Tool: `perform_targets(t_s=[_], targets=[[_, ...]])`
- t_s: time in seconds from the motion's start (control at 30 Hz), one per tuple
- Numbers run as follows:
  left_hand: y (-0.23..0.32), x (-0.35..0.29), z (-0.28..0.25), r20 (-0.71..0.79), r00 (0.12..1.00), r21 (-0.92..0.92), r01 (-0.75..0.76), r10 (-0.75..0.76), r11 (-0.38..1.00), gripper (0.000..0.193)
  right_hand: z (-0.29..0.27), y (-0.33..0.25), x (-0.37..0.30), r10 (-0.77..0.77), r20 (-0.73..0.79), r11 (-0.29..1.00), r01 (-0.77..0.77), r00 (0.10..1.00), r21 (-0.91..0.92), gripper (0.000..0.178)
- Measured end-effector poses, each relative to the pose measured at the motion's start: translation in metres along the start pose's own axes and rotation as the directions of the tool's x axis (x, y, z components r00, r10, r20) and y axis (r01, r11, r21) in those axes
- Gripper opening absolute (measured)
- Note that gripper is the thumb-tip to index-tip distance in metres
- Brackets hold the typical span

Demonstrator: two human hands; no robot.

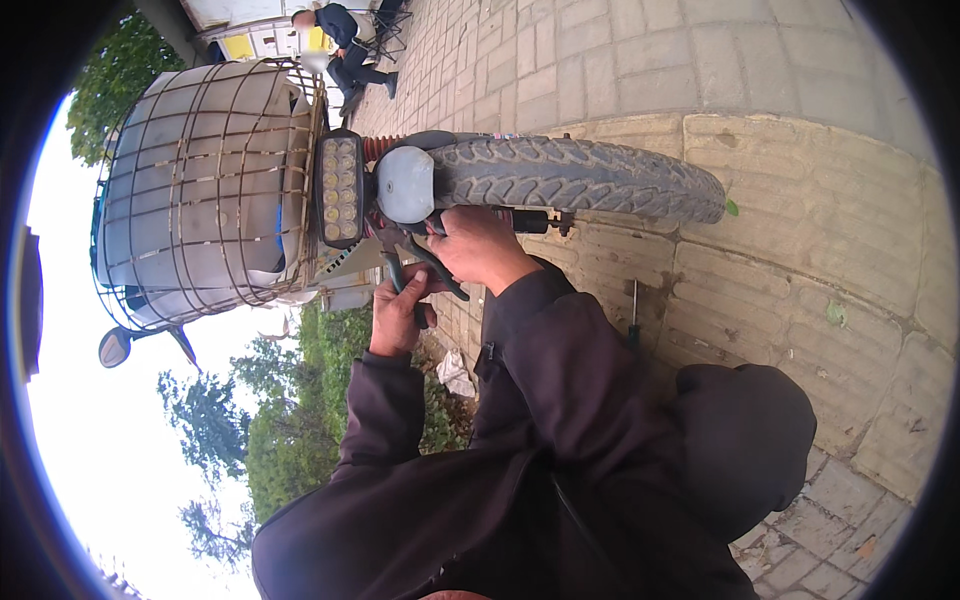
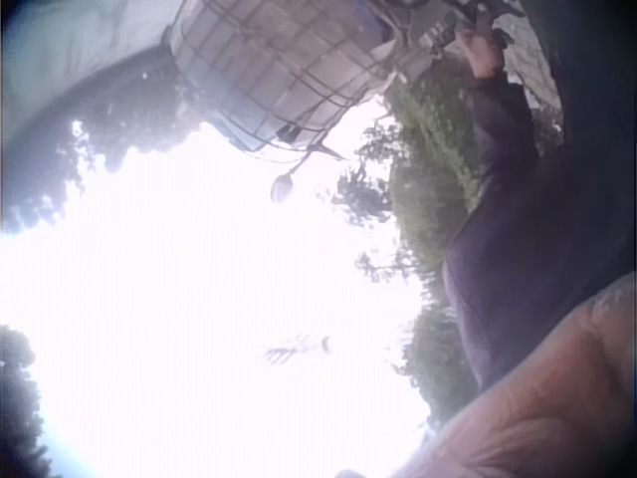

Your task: The person uses pliers to adjust and secure a cable or fastener near the rear wheel and mudguard of a moped. They repeatedly grip, pull, and reposition the cable while working around the rear suspension and wheel area.

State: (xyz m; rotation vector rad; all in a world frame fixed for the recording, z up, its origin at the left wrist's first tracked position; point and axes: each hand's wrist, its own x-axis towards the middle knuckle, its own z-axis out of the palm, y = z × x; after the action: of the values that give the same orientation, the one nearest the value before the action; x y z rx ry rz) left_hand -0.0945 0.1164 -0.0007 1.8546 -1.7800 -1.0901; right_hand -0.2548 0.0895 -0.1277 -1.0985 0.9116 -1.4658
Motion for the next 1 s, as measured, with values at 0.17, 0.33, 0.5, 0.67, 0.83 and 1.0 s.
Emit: perform_targets(t_s=[0.17,0.33,0.5,0.67,0.83,1.0], targets=[[0.001,-0.002,-0.004,-0.014,0.998,0.032,-0.06,0.061,0.998,0.028,0.002,-0.012,-0.006,0.078,0.019,0.992,-0.075,0.997,-0.1,0.039],[-0.014,-0.008,-0.014,-0.014,0.982,0.026,-0.187,0.187,0.982,0.025,0.007,-0.018,-0.014,0.032,-0.105,0.986,-0.049,0.994,-0.16,0.033],[-0.025,-0.026,-0.018,-0.162,0.871,0.224,-0.425,0.463,0.877,0.013,0.016,-0.023,-0.018,-0.046,-0.214,0.986,0.009,0.976,-0.169,0.033],[0.019,-0.04,-0.022,-0.022,0.558,0.638,-0.631,0.83,0.441,0.013,0.009,-0.027,-0.015,0.017,-0.142,0.987,-0.04,0.99,-0.157,0.037],[0.063,-0.015,-0.008,-0.091,0.604,0.793,-0.437,0.792,0.425,0.018,0.011,-0.026,-0.014,0.058,-0.1,0.988,-0.071,0.993,-0.135,0.037],[0.074,0.013,0.008,-0.009,0.497,0.769,-0.551,0.868,0.324,0.023,0.015,-0.019,-0.013,-0.034,-0.221,0.984,-0.005,0.975,-0.177,0.027]])
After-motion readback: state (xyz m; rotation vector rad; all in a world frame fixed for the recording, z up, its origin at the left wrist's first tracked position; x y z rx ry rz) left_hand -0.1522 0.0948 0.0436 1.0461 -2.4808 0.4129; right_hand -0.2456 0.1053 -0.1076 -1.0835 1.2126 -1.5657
